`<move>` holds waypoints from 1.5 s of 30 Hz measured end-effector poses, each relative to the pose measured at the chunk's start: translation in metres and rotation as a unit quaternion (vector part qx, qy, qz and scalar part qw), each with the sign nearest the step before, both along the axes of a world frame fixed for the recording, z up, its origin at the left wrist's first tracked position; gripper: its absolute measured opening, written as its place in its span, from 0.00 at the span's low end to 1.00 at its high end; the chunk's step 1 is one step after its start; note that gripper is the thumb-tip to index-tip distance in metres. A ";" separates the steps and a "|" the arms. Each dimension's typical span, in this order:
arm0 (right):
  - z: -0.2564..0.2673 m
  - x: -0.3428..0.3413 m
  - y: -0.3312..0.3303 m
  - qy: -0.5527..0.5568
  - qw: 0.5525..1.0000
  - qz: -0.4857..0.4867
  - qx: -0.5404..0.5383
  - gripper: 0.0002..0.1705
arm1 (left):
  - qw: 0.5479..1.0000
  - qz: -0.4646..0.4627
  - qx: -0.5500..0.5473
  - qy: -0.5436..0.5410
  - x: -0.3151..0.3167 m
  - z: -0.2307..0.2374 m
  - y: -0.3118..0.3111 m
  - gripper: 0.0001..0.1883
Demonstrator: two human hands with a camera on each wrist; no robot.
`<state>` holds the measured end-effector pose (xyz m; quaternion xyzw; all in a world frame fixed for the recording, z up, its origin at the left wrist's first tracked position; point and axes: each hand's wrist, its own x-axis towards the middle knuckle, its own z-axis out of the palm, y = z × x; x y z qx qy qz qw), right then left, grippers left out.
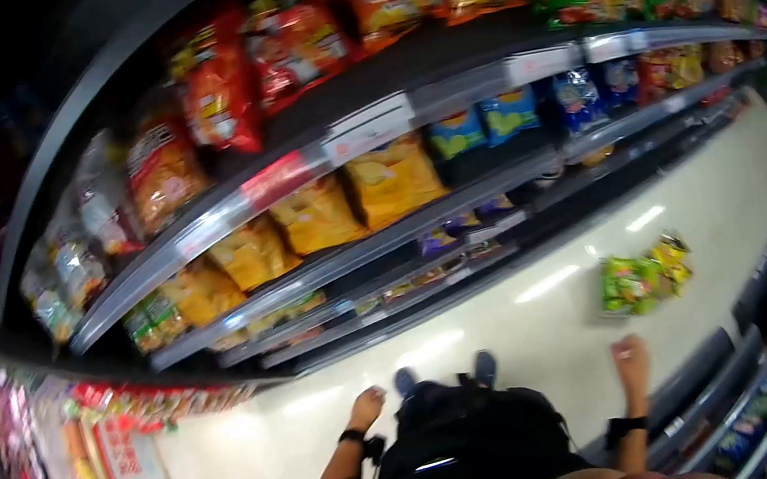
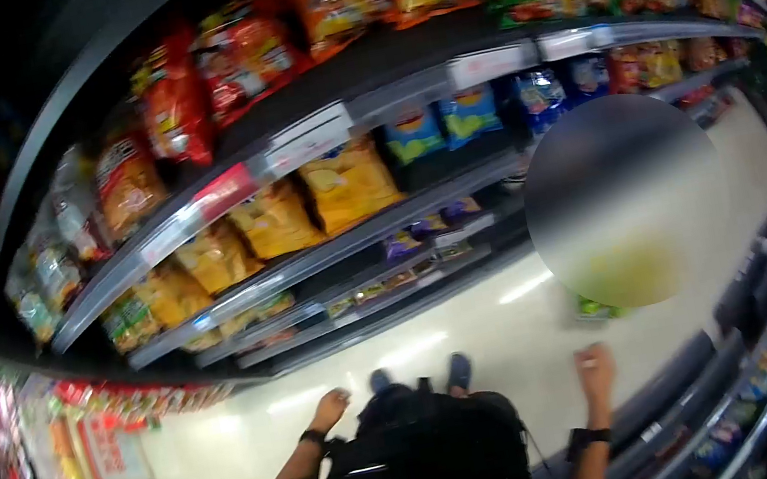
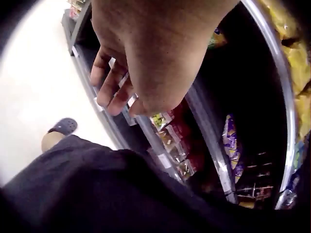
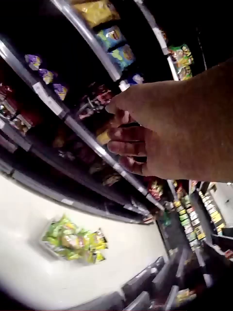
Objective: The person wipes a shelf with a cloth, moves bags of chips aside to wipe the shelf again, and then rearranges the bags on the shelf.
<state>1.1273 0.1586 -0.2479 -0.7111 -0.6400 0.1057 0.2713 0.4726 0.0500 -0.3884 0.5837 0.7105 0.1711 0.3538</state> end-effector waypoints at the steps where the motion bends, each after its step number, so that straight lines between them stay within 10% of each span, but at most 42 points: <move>1: -0.003 0.046 0.025 0.096 0.991 0.057 0.075 0.09 | 0.995 0.081 -0.049 -0.033 0.011 0.019 0.015 0.13; 2: 0.028 0.076 0.046 0.253 0.963 0.035 0.083 0.07 | 0.996 0.042 0.056 -0.059 0.002 -0.023 0.018 0.12; 3: 0.086 0.105 0.071 -0.068 0.993 0.067 0.067 0.13 | 0.997 0.039 0.027 -0.066 0.008 0.005 0.024 0.11; 4: 0.085 0.166 0.088 -0.020 0.991 -0.008 0.136 0.22 | 0.996 0.030 -0.008 -0.080 0.025 0.035 0.038 0.12; 6: 0.245 0.171 0.113 -0.132 0.980 -0.090 0.123 0.20 | 0.995 0.010 -0.048 -0.088 0.036 0.060 0.037 0.12; 15: 0.211 0.216 0.120 -0.135 0.973 -0.144 0.116 0.20 | 0.983 -0.014 -0.183 -0.027 -0.002 0.027 -0.069 0.16; 22: 0.152 0.068 0.073 0.019 0.996 -0.020 0.082 0.20 | 0.966 0.010 -0.237 -0.100 -0.005 0.017 -0.070 0.11; 34: 0.493 -0.196 0.197 0.020 0.870 0.401 0.287 0.19 | 0.984 0.038 -0.133 -0.115 -0.005 -0.004 -0.007 0.13; 45: 0.595 -0.230 0.231 -0.056 0.822 0.473 0.311 0.19 | 0.963 0.114 -0.190 -0.156 -0.004 -0.037 -0.011 0.13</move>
